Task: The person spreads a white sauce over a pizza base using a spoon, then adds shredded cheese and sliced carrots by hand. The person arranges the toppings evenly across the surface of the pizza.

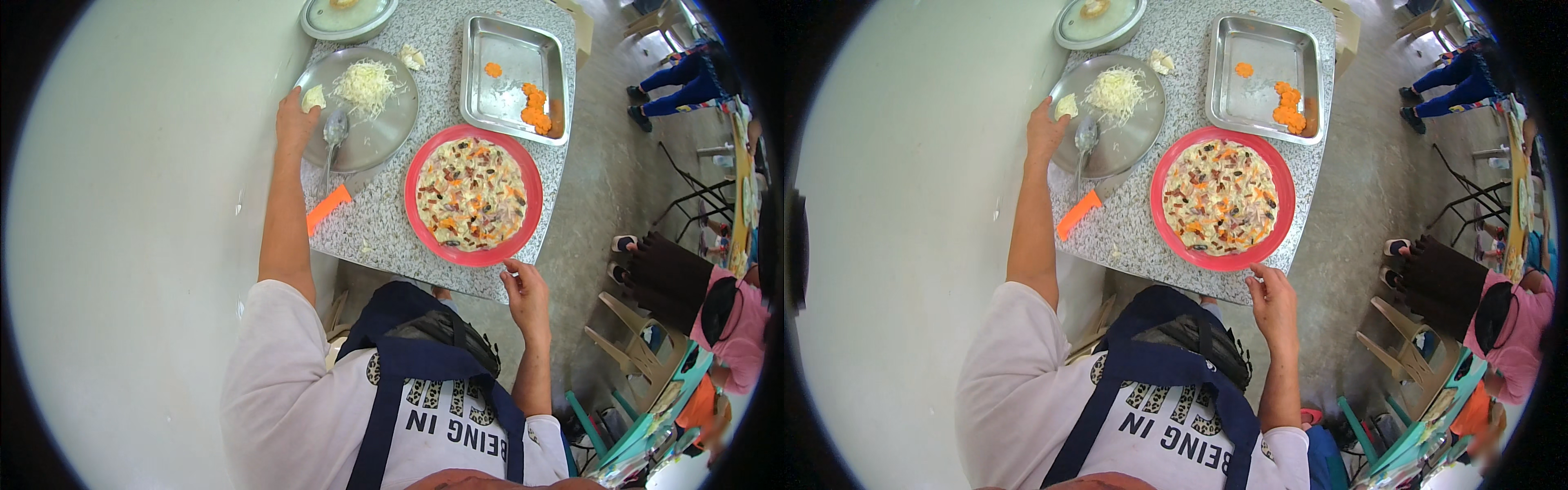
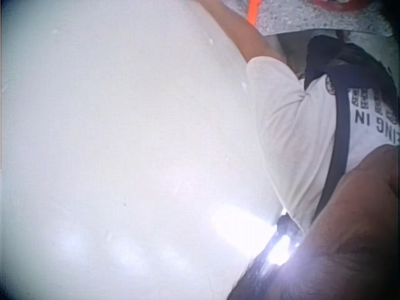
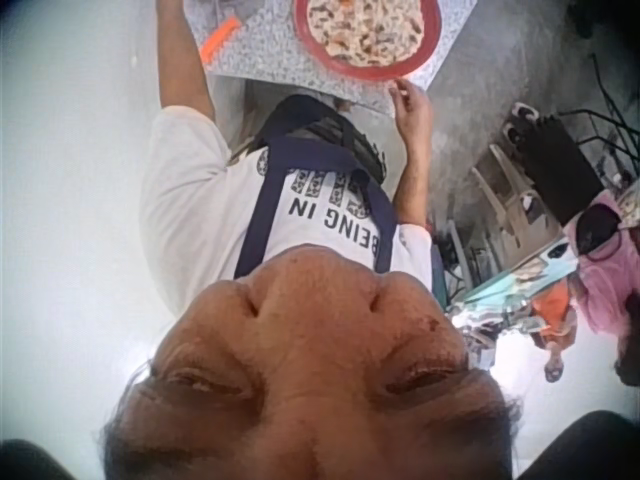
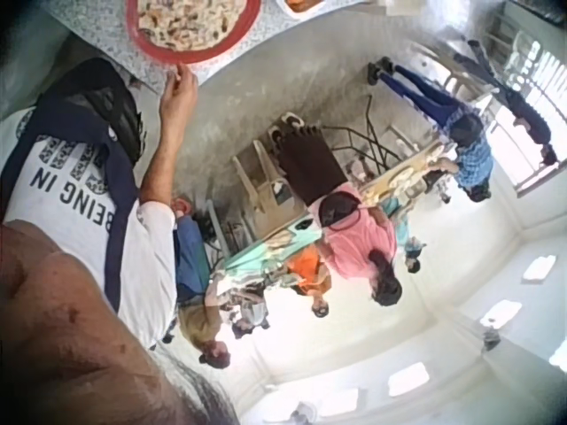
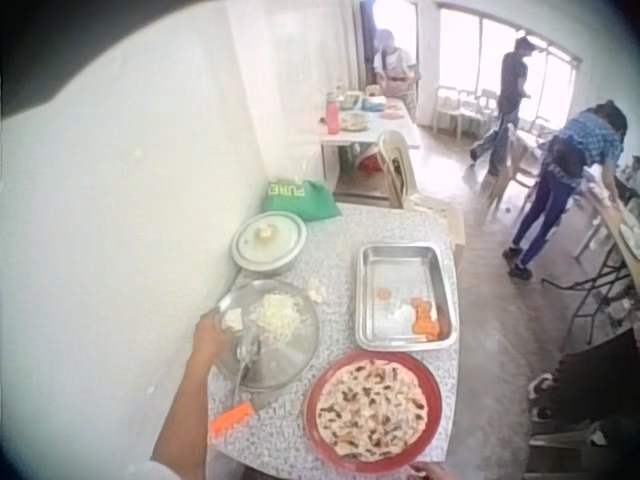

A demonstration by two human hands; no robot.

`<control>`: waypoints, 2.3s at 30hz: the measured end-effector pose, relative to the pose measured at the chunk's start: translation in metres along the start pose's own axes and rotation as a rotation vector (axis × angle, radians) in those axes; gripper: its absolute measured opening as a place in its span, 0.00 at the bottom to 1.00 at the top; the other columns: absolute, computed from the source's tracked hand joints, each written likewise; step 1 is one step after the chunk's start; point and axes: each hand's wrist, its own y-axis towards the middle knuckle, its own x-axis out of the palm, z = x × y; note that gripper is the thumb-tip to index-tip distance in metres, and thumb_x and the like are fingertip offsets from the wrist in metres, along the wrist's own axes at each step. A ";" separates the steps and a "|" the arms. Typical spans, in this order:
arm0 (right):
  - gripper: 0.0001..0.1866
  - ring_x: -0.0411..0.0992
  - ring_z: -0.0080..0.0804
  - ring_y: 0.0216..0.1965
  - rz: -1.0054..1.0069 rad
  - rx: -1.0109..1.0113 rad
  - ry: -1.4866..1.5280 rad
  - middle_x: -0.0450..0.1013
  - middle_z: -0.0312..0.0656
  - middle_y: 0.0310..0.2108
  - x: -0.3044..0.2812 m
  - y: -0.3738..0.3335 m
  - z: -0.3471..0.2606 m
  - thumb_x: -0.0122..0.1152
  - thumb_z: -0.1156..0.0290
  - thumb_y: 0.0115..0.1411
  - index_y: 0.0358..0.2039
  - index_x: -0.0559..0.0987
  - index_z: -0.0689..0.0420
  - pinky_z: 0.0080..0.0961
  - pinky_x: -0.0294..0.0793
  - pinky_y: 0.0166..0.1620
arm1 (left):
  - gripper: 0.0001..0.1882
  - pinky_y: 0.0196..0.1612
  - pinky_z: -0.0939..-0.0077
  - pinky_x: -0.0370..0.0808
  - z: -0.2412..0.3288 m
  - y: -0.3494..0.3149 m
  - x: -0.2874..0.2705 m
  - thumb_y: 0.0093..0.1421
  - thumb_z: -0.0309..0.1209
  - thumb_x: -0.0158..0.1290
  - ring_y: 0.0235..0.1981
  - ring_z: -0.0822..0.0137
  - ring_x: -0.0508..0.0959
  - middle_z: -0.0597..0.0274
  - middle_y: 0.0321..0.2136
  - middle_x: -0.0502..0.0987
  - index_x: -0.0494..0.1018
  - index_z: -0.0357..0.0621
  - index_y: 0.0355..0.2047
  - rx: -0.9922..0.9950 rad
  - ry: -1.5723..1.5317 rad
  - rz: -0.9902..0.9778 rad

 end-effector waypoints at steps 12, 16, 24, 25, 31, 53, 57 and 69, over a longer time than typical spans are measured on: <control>0.12 0.76 0.40 0.30 -0.053 -0.028 -0.046 0.75 0.48 0.35 0.007 0.003 -0.005 0.61 0.75 0.57 0.43 0.77 0.61 0.31 0.75 0.35 | 0.22 0.51 0.61 0.70 0.012 0.003 0.023 0.49 0.35 0.56 0.46 0.48 0.74 0.43 0.41 0.75 0.76 0.39 0.44 -0.226 -0.014 -0.094; 0.12 0.76 0.40 0.30 -0.051 -0.028 -0.035 0.75 0.48 0.34 0.009 0.004 -0.007 0.61 0.75 0.57 0.43 0.77 0.61 0.32 0.74 0.34 | 0.19 0.52 0.63 0.69 0.011 -0.003 0.022 0.48 0.28 0.56 0.47 0.51 0.73 0.50 0.42 0.74 0.76 0.40 0.42 -0.092 -0.191 0.083; 0.12 0.75 0.43 0.30 -0.063 -0.072 -0.034 0.74 0.49 0.33 0.011 0.012 -0.012 0.61 0.76 0.57 0.42 0.77 0.61 0.33 0.73 0.34 | 0.21 0.50 0.66 0.73 0.061 -0.022 -0.034 0.45 0.20 0.58 0.45 0.57 0.74 0.55 0.42 0.74 0.73 0.40 0.42 0.215 -0.426 0.312; 0.12 0.75 0.44 0.31 -0.074 -0.093 -0.039 0.74 0.50 0.33 0.011 0.016 -0.017 0.60 0.76 0.57 0.42 0.77 0.61 0.33 0.73 0.34 | 0.21 0.49 0.67 0.73 0.067 -0.027 -0.040 0.45 0.19 0.58 0.44 0.58 0.74 0.55 0.42 0.74 0.72 0.39 0.43 0.227 -0.458 0.308; 0.11 0.74 0.47 0.35 -0.084 -0.258 0.011 0.73 0.50 0.33 0.018 0.049 -0.054 0.59 0.75 0.57 0.41 0.77 0.61 0.36 0.72 0.38 | 0.21 0.43 0.70 0.76 0.098 -0.053 -0.053 0.53 0.20 0.55 0.39 0.65 0.76 0.55 0.40 0.73 0.66 0.37 0.48 -0.375 -1.404 -0.018; 0.11 0.76 0.45 0.35 0.021 -0.087 -0.026 0.75 0.48 0.31 -0.018 0.034 -0.010 0.60 0.72 0.57 0.40 0.78 0.59 0.36 0.73 0.38 | 0.32 0.22 0.77 0.74 -0.017 0.015 0.009 0.51 0.34 0.57 0.18 0.72 0.72 0.60 0.26 0.76 0.66 0.38 0.56 -0.588 -0.613 -0.498; 0.10 0.76 0.45 0.35 -0.005 -0.085 -0.085 0.75 0.48 0.32 -0.017 0.031 -0.005 0.60 0.72 0.57 0.40 0.78 0.59 0.37 0.73 0.38 | 0.36 0.23 0.75 0.76 -0.001 0.015 0.008 0.48 0.38 0.60 0.24 0.68 0.76 0.54 0.33 0.77 0.65 0.37 0.57 -0.568 -0.384 -0.464; 0.07 0.72 0.41 0.31 0.170 -0.077 -0.069 0.75 0.45 0.28 -0.041 0.060 -0.002 0.65 0.70 0.52 0.30 0.79 0.59 0.35 0.70 0.36 | 0.32 0.47 0.63 0.73 0.028 0.016 -0.024 0.49 0.45 0.60 0.41 0.55 0.78 0.45 0.41 0.76 0.71 0.43 0.52 -0.186 0.279 -0.189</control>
